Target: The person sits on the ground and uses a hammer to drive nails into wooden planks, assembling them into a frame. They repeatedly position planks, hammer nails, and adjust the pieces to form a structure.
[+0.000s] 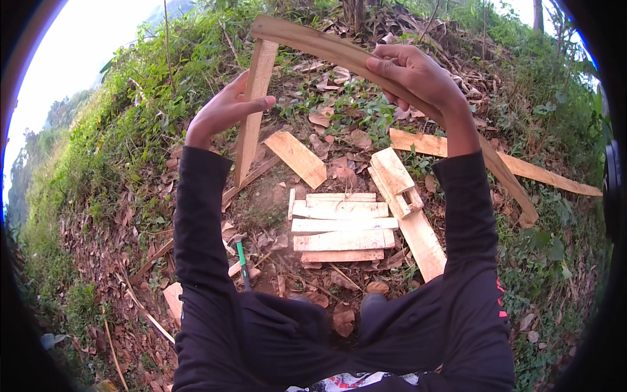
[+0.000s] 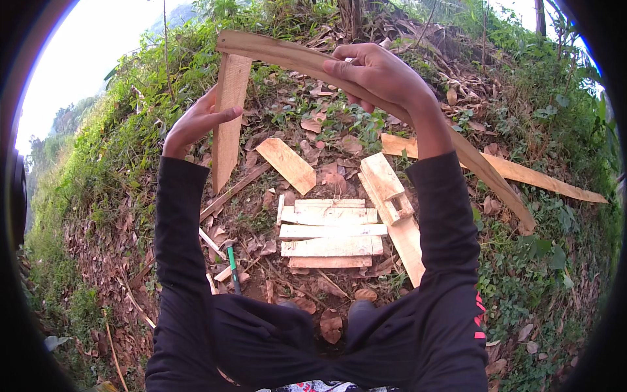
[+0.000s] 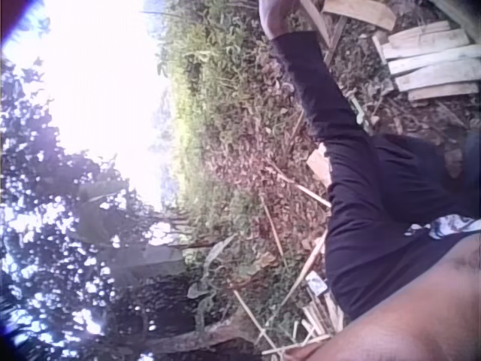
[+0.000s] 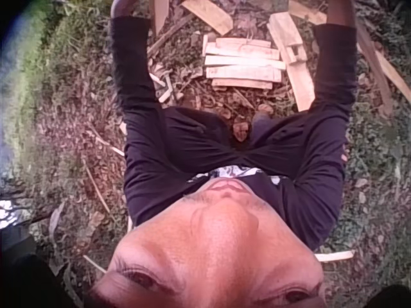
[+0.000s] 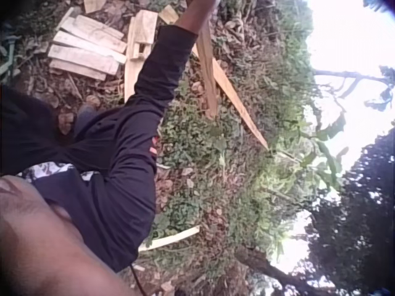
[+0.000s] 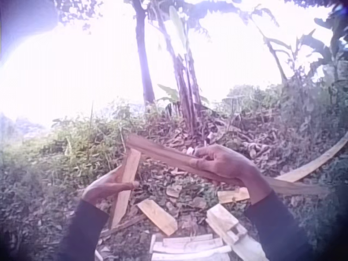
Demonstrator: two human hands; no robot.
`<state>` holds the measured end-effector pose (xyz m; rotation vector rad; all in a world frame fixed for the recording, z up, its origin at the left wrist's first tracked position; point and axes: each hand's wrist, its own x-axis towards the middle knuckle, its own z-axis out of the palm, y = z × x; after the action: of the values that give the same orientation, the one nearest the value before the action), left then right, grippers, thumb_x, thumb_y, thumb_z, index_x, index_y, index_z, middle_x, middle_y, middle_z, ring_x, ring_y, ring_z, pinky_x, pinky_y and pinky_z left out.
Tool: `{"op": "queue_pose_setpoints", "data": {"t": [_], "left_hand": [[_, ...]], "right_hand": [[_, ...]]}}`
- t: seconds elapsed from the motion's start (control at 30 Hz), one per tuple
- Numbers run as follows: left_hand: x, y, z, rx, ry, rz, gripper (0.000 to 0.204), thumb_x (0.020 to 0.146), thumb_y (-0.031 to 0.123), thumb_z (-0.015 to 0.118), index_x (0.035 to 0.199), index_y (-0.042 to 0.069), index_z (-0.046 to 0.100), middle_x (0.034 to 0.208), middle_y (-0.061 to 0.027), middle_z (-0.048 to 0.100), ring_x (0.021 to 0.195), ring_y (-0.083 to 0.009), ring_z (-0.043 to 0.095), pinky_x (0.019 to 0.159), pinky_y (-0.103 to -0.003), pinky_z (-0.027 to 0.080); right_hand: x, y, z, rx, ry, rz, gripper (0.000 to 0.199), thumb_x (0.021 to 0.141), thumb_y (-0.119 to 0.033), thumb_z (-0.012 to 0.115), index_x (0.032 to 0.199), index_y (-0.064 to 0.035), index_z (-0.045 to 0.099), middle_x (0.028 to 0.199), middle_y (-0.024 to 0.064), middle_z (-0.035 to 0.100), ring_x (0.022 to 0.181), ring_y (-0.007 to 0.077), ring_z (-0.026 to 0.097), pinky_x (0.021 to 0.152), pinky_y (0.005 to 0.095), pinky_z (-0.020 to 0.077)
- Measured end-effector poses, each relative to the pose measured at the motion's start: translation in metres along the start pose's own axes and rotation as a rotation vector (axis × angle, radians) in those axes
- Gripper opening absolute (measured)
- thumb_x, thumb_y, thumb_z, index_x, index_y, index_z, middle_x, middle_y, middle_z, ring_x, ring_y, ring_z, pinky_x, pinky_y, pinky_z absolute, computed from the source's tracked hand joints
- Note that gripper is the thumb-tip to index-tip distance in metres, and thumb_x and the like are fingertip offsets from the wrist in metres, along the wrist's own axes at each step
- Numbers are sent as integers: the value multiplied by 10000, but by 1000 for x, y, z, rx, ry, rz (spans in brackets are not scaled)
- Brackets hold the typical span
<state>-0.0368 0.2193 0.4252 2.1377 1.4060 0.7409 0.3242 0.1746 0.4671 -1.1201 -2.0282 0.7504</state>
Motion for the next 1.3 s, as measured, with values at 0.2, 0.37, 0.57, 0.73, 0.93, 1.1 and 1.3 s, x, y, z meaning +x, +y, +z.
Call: {"op": "queue_pose_setpoints", "data": {"t": [0.2, 0.37, 0.57, 0.73, 0.93, 1.1, 1.3], "left_hand": [[-4, 24, 10, -294, 197, 55, 847, 908, 532, 655, 1533, 43, 360, 1423, -187, 520, 1308, -266, 504, 1081, -386, 391], [-12, 33, 8, -321, 243, 36, 806, 913, 493, 643, 1514, 18, 392, 1447, -158, 486, 1270, -248, 510, 1062, -370, 398], [-14, 29, 6, -386, 217, -34, 797, 910, 496, 639, 1502, 16, 406, 1453, -179, 475, 1275, -254, 510, 1047, -377, 415], [-19, 31, -2, -361, 228, -6, 795, 908, 502, 634, 1498, 19, 408, 1394, -178, 516, 1228, -258, 535, 1018, -385, 435], [-20, 26, -3, -342, 206, 32, 738, 927, 455, 593, 1527, 76, 389, 1445, -201, 515, 1336, -290, 487, 1108, -387, 359], [-24, 32, -13, -310, 238, 29, 758, 914, 458, 607, 1536, 91, 378, 1449, -201, 511, 1327, -282, 491, 1098, -385, 366], [-29, 39, -16, -324, 268, 85, 772, 911, 429, 614, 1535, 49, 363, 1457, -181, 495, 1313, -256, 491, 1093, -370, 374]], "right_hand": [[-4, -8, 8, 59, 80, -33, 391, 1007, -412, 579, 1055, -31, 653, 607, 27, 603, 425, 81, 556, 421, 232, 456], [0, -7, 16, 50, 98, -55, 391, 1007, -400, 581, 1065, -20, 651, 622, 29, 608, 427, 82, 552, 425, 238, 455], [6, -11, 31, 86, 112, -54, 406, 1007, -400, 581, 1091, -9, 650, 626, 32, 611, 426, 86, 552, 427, 244, 463], [11, -12, 35, 102, 102, -50, 409, 1010, -403, 577, 1116, -16, 652, 629, 36, 611, 439, 87, 566, 430, 243, 473], [2, -30, 33, 142, 93, 12, 410, 1011, -383, 582, 1120, 7, 643, 643, 45, 613, 458, 90, 579, 428, 250, 484], [6, -32, 33, 195, 71, 21, 408, 1012, -373, 585, 1106, 21, 632, 640, 52, 608, 449, 98, 572, 424, 247, 483], [1, -45, 32, 210, 69, -12, 365, 983, -345, 636, 1041, 15, 635, 624, 40, 592, 455, 82, 549, 412, 240, 459]]}}
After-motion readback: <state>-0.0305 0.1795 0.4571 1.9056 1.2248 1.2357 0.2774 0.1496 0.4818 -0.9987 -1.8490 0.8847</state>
